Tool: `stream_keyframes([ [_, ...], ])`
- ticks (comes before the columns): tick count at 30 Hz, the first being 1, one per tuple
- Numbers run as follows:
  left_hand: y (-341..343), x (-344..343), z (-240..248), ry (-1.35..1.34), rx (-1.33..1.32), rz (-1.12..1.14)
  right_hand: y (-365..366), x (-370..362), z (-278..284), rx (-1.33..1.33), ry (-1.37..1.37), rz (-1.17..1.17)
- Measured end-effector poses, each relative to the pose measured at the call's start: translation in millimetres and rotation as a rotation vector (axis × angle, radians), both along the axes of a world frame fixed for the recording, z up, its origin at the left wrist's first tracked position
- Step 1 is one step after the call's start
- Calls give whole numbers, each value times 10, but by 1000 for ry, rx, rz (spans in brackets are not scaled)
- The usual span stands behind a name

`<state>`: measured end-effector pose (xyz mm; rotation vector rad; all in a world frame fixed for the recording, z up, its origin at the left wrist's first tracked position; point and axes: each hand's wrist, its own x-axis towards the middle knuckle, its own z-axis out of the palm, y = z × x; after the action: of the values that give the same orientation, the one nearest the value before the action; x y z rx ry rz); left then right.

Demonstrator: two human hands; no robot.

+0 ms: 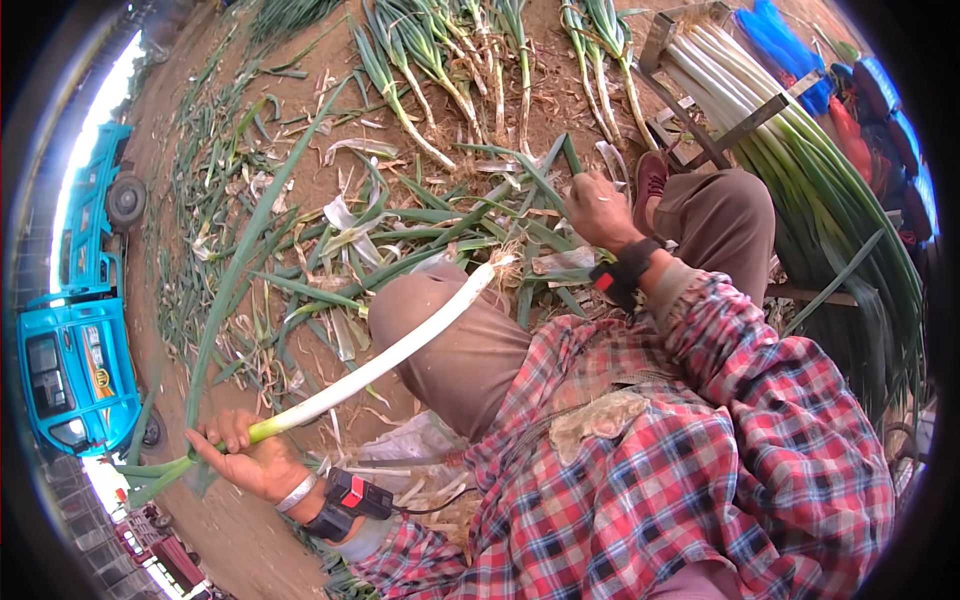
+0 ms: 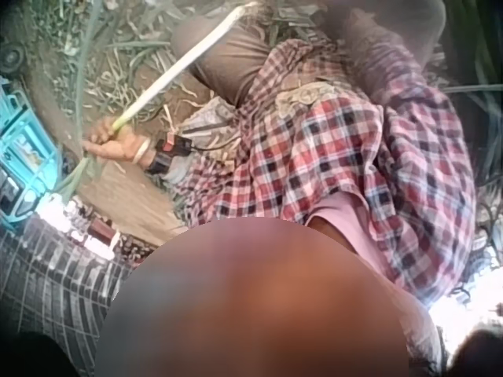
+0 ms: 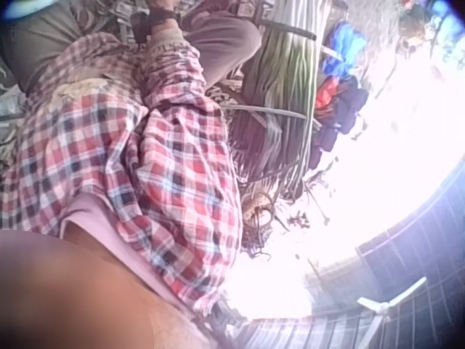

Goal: Peel and clean green onions and place them on a sorting rack.

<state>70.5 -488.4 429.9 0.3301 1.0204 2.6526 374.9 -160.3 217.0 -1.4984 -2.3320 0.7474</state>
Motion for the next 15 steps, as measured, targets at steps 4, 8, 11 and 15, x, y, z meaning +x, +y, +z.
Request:
stream_keyframes([
  [4,-70,-44,-24,-96,-54,95,-281,-131,494,119,522,359],
  [8,15,0,1,-143,-72,146,-607,-322,963,100,589,840],
  [11,-30,-13,-3,-145,-40,88,-675,-396,858,103,599,847],
  [15,-71,-25,27,-125,11,37,-721,-432,825,136,604,862],
])
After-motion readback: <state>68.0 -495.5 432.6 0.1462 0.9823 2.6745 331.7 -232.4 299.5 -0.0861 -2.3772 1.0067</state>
